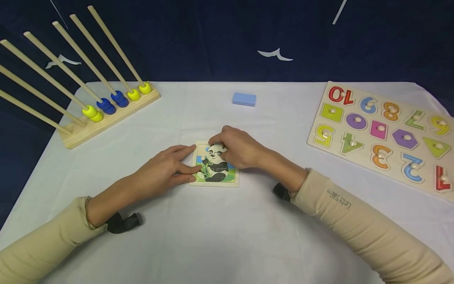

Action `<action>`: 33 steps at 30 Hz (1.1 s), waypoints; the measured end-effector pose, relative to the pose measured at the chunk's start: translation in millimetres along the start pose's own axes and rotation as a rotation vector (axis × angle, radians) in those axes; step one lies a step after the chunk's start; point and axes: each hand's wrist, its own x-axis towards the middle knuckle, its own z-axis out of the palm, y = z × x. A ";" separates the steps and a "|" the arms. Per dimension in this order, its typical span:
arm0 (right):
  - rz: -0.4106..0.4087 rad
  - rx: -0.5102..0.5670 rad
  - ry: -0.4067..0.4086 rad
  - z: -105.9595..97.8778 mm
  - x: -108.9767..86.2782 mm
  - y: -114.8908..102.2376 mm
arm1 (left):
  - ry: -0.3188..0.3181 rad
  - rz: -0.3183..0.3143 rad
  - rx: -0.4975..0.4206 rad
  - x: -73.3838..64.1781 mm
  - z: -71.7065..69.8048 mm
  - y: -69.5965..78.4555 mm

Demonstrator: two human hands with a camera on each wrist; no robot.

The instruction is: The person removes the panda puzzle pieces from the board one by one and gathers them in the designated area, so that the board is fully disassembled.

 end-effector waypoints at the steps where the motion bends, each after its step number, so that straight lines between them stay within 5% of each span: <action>1: 0.002 -0.004 -0.007 -0.2 0.3 0.2 | 0.000 0.001 0.001 0.0 -0.1 0.0; 11: 0.029 -0.085 -0.043 -1.2 -0.4 -0.1 | 0.006 0.009 0.015 -0.3 0.0 0.4; 33: -0.063 -0.051 0.015 -3.1 -29.0 11.4 | 0.011 0.012 0.009 -0.3 0.3 0.9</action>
